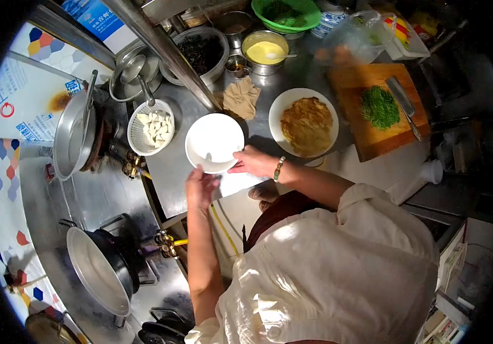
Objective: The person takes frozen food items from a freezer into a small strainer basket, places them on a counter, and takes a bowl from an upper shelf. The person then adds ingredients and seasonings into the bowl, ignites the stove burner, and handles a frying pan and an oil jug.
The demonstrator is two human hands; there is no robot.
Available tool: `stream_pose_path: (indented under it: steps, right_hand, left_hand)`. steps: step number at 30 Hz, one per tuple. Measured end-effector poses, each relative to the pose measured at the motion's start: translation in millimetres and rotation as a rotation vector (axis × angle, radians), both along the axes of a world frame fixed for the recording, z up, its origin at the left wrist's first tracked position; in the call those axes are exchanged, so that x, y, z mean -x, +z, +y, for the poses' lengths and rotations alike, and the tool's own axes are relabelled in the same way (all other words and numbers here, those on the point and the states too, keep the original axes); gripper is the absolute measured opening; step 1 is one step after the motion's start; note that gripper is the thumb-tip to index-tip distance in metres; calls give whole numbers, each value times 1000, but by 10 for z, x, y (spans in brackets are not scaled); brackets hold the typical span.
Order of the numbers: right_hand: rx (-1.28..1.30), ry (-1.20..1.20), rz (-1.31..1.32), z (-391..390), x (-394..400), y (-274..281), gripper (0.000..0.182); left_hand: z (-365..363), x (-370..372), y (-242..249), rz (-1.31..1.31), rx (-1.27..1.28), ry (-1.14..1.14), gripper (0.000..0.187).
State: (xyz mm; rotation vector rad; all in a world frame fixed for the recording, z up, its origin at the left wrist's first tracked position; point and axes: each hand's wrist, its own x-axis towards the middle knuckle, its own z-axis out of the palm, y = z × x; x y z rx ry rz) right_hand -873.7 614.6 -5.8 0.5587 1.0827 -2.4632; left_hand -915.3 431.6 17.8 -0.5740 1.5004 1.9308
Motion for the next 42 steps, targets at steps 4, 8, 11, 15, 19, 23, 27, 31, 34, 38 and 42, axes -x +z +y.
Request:
stream_pose_path:
  steps: [4,8,11,15,19,23,27,31,34,38,42]
  right_hand:
    - [-193,160,55,191,-160,64,47]
    - [-1514,198,613,661,100,35,38]
    - [-1643,215,580,971,522,66,19]
    - [-1712,483,514,1101,884,87,50]
    - [-1708,499,583,1375,1075,-129,36]
    - [-1643,327,651,1807,1093,-316,27]
    - [-1581,454,573,2112,1042,-214,31]
    - [-1494,456,541,2404,825,124,30]
    - [-1480,263,269,2863,525,29,29]
    - [-1445,447,142,3236,332,-115,42]
    - [-1385,411,191,3414,271,-297,47]
  left_hand:
    - [255,-232,-229,-40,-267,-55,40]
    - [400,-180,-285,-40,-302,58,39]
    - [528,-260,-44,-25,-231,158,42]
    - [622,-344,32,-96,-157,264,51]
    - [697,-384,72,-56,-134,272,52]
    - [927,-323,49,-72,-149,265,54]
    - [1168,-347,-26,3,-146,302,47]
    - [1221,-429,-86,-57,-226,235,41]
    - [1322,-605,-82,-130,-437,136,48]
    - [1765,-785,-169,-195,-348,-7,50]
    - [1969,-751,-371,-183,-399,-85,34]
